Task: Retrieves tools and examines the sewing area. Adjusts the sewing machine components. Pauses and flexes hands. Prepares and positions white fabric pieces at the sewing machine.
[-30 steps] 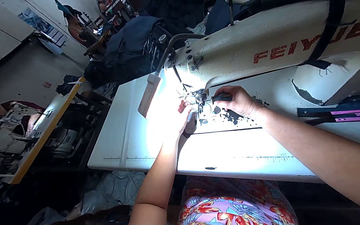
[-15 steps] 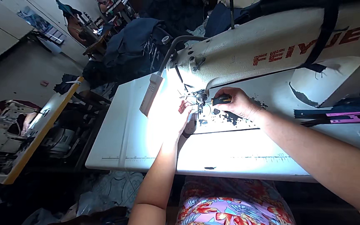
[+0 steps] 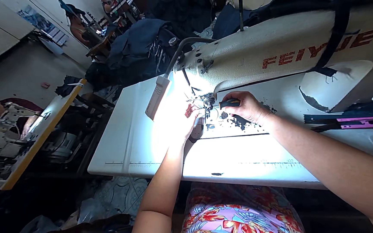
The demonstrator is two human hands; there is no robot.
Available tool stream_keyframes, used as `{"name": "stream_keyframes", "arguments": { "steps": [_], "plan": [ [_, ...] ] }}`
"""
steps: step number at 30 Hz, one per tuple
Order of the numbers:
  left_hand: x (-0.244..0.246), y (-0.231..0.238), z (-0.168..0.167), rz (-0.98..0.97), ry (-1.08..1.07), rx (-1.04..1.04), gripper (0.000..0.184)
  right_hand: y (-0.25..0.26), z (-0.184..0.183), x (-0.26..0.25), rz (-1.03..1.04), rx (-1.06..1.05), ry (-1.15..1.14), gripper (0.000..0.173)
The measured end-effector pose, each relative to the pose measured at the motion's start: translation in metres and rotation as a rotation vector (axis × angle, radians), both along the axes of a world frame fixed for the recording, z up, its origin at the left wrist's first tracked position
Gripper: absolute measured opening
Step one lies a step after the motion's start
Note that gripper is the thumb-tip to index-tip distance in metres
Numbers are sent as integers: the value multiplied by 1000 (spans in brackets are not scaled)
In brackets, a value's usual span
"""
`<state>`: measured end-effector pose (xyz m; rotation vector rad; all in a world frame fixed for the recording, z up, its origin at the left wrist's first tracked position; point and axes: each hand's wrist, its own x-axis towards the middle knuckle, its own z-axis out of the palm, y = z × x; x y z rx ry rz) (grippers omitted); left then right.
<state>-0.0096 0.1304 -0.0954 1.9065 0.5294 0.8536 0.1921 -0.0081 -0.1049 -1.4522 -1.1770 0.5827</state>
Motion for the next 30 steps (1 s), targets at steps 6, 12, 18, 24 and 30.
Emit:
{"name": "stream_keyframes", "arguments": {
  "steps": [6, 12, 18, 24, 30],
  "plan": [
    [0, -2, 2, -11, -4, 18, 26, 0, 0, 0, -3, 3, 22, 20],
    [0, 2, -1, -12, 10, 42, 28, 0, 0, 0, -11, 7, 33, 20],
    [2, 0, 2, 7, 25, -1, 29, 1, -1, 2, 6, 4, 45, 18],
    [3, -4, 10, 27, 142, 24, 34, 0, 0, 1, 24, 7, 57, 21],
    [2, -7, 20, 29, 199, 72, 31, 1, 0, -1, 17, 26, 90, 19]
  ]
}}
